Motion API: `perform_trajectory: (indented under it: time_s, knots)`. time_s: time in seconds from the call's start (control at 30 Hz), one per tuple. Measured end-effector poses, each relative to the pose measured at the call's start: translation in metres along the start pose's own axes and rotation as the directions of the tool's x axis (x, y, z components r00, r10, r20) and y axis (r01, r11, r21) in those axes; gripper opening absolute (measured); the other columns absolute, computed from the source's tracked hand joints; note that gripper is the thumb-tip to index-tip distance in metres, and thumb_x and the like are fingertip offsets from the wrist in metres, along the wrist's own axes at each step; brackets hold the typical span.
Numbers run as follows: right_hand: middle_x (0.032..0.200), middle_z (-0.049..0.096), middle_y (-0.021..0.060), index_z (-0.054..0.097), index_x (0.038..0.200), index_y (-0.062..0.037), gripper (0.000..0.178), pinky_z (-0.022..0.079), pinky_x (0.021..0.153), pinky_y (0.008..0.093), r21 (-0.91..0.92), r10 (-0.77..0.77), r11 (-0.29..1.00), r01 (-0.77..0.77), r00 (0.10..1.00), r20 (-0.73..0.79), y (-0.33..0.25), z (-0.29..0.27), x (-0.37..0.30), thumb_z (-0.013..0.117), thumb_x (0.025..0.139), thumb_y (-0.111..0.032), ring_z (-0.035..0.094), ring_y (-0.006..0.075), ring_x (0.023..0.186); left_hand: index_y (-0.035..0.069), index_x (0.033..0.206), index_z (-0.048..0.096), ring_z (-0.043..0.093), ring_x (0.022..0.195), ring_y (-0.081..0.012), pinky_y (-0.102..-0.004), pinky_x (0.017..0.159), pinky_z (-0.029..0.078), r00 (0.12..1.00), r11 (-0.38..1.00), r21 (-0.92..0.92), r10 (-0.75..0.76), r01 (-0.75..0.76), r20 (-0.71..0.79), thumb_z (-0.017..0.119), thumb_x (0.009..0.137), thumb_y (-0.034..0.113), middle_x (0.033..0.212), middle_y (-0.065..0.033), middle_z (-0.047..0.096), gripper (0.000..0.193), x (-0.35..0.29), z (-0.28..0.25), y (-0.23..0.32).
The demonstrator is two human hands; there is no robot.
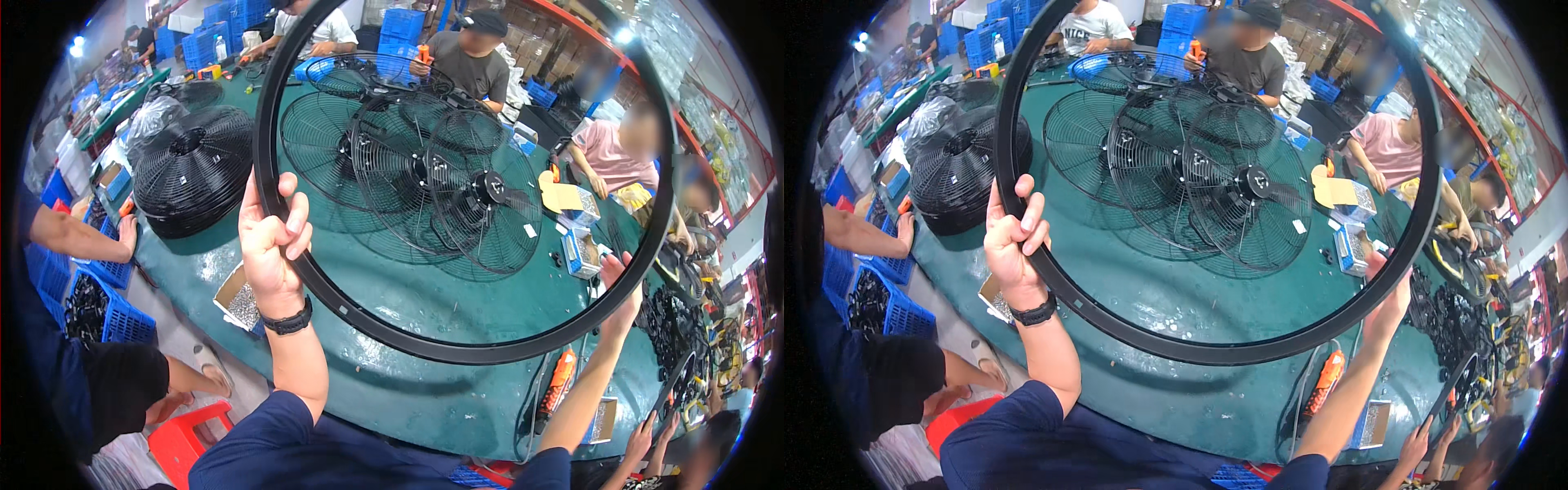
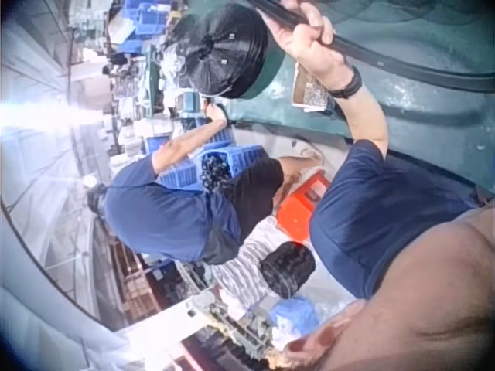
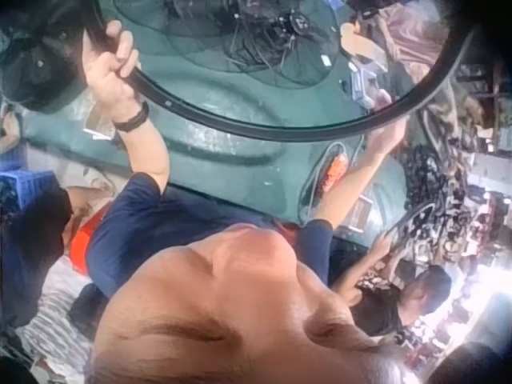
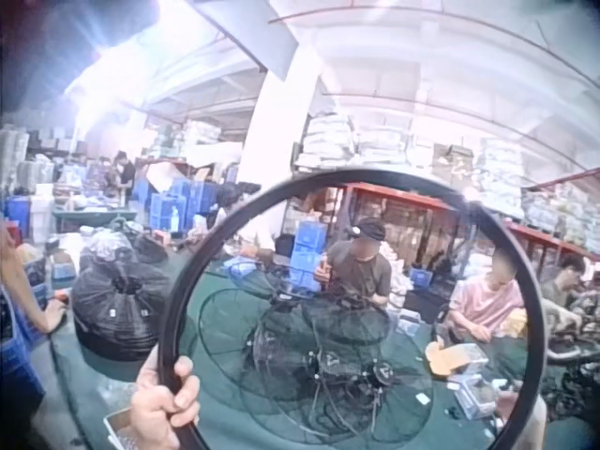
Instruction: The recorder uses an electric screwdriver to attach components to fan grills and سپس picks up a plastic fan outer ring for assembly.
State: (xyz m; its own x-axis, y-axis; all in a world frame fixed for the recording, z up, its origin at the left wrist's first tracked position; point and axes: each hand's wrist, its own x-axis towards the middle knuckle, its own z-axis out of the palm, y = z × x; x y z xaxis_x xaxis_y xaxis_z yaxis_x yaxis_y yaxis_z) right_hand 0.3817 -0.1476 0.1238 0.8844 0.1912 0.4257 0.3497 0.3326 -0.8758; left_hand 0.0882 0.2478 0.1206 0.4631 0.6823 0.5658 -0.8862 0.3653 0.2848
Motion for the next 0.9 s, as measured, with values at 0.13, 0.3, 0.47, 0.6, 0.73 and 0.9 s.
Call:
perform_trajectory:
  time_s: [0.13, 0.3, 0.47, 0.6, 0.73, 0.9]
  knots:
    - [0.122, 0.047, 0.0305, 0.031, 0.136, 0.0004, 0.075, 0.053, 0.072, 0.0515, 0.439, -0.061, 0.897, -0.045, 0.973, 0.224, -0.024, 0.038, -0.051, 0.03, 0.091, -0.06, 0.056, 0.0436, 0.1, -0.005, 0.13, 0.037, 0.041, 0.059, -0.0104, -0.014, 0.034, 0.035, 0.988, 0.982, 0.116, -0.155, 0.152, 0.021, 0.034, 0.056, -0.015, 0.097, -0.013, 0.042, 0.074, 0.006, -0.003, -0.002]
    - [0.101, 0.055, 0.0204, 0.021, 0.143, -0.0084, 0.062, 0.044, 0.037, 0.0251, 0.225, -0.088, 0.971, 0.076, 0.995, 0.043, -0.011, 0.024, -0.067, 0.048, 0.093, -0.036, 0.051, 0.0164, 0.054, -0.001, 0.137, 0.035, 0.049, 0.053, -0.0101, -0.0142, 0.034, 0.034, 0.951, 0.905, 0.31, -0.309, 0.292, 0.006, 0.039, 0.053, -0.011, 0.095, -0.0143, 0.055, 0.085, 0.007, 0.005, -0.022]
    - [0.082, 0.058, 0.0062, 0.022, 0.144, -0.0193, 0.062, 0.031, 0.033, 0.0179, 0.219, -0.07, 0.971, 0.094, 0.991, -0.114, -0.019, 0.014, -0.072, 0.054, 0.092, -0.011, 0.032, 0.003, 0.044, -0.004, 0.137, 0.032, 0.061, 0.077, -0.0169, -0.0246, 0.061, 0.054, 0.971, 0.906, 0.368, -0.236, 0.209, 0.03, 0.056, 0.072, -0.002, 0.109, -0.0191, 0.057, 0.069, 0.008, 0.012, -0.037]
    - [0.083, 0.058, 0.0066, 0.02, 0.144, -0.0154, 0.064, 0.031, 0.034, 0.0183, 0.224, -0.185, 0.949, 0.221, 0.968, -0.17, -0.028, 0.027, -0.079, 0.056, 0.091, -0.013, 0.033, 0.0032, 0.045, 0.004, 0.142, 0.025, 0.061, 0.086, -0.0196, -0.0308, 0.07, 0.055, 0.934, 0.811, 0.5, -0.358, 0.305, 0.01, 0.059, 0.078, 0.005, 0.115, -0.0188, 0.055, 0.072, 0.005, 0.008, -0.046]
    - [0.081, 0.053, 0.0081, 0.026, 0.141, -0.0107, 0.056, 0.039, 0.039, 0.0235, 0.195, -0.253, 0.937, 0.291, 0.947, -0.196, -0.028, 0.019, -0.078, 0.053, 0.092, -0.012, 0.04, 0.0076, 0.051, 0.009, 0.144, 0.019, 0.061, 0.073, -0.0178, -0.0264, 0.058, 0.053, 0.93, 0.707, 0.658, -0.366, 0.261, 0.024, 0.05, 0.069, -0.009, 0.109, -0.0175, 0.054, 0.083, 0.002, 0.014, -0.062]
    - [0.088, 0.057, 0.0169, 0.027, 0.138, -0.0011, 0.064, 0.048, 0.041, 0.0226, 0.172, -0.205, 0.965, 0.196, 0.978, 0.038, -0.042, -0.003, -0.08, 0.062, 0.086, -0.017, 0.052, 0.0122, 0.058, 0.003, 0.14, 0.03, 0.055, 0.066, -0.0132, -0.0229, 0.052, 0.045, 0.915, 0.731, 0.627, -0.397, 0.27, 0.069, 0.046, 0.064, -0.011, 0.103, -0.0144, 0.055, 0.079, 0.006, 0.009, -0.046]
